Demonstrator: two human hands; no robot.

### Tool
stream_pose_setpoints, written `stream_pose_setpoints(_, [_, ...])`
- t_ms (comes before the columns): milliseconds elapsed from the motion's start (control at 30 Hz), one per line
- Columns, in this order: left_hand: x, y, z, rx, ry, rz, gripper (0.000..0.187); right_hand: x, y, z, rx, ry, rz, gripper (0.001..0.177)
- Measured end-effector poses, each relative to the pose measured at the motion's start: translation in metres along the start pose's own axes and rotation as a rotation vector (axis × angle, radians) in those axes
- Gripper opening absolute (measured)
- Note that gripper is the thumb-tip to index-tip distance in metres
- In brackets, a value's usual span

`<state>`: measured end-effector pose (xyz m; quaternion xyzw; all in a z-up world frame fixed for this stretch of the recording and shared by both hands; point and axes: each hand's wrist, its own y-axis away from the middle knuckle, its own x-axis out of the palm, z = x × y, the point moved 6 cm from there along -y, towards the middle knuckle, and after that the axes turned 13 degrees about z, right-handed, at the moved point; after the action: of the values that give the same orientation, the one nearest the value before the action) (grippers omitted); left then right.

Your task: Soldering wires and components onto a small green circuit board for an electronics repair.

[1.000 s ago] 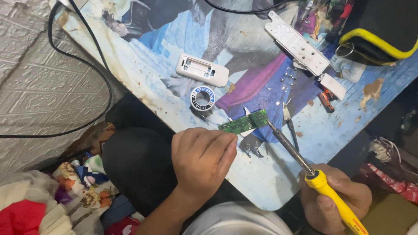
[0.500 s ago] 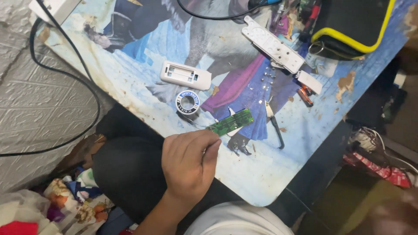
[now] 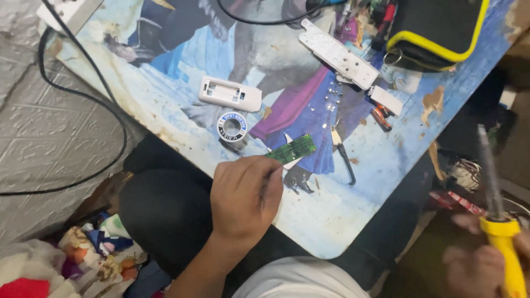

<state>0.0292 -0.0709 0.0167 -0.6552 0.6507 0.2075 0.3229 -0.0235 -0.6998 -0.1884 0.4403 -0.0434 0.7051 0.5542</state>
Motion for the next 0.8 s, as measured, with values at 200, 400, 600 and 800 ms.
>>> stream_pose_setpoints(200, [-0.006,-0.005,-0.011,0.057,-0.281,-0.119,0.016,0.317,-0.081,-0.060,-0.639,0.754,0.057,0.053])
stream_pose_setpoints(400, [-0.004,-0.007,-0.005,0.000,-0.327,-0.113,0.011,0.366,-0.102,-0.076,-0.887,1.038,0.182,0.028])
stream_pose_setpoints(600, [0.001,-0.009,-0.002,0.004,-0.375,-0.176,0.011,0.361,-0.103,-0.080,-0.994,0.883,0.167,0.032])
stream_pose_setpoints(800, [0.001,-0.014,-0.001,-0.021,-0.366,-0.173,0.011,0.369,-0.103,-0.080,-0.944,0.939,0.175,0.027])
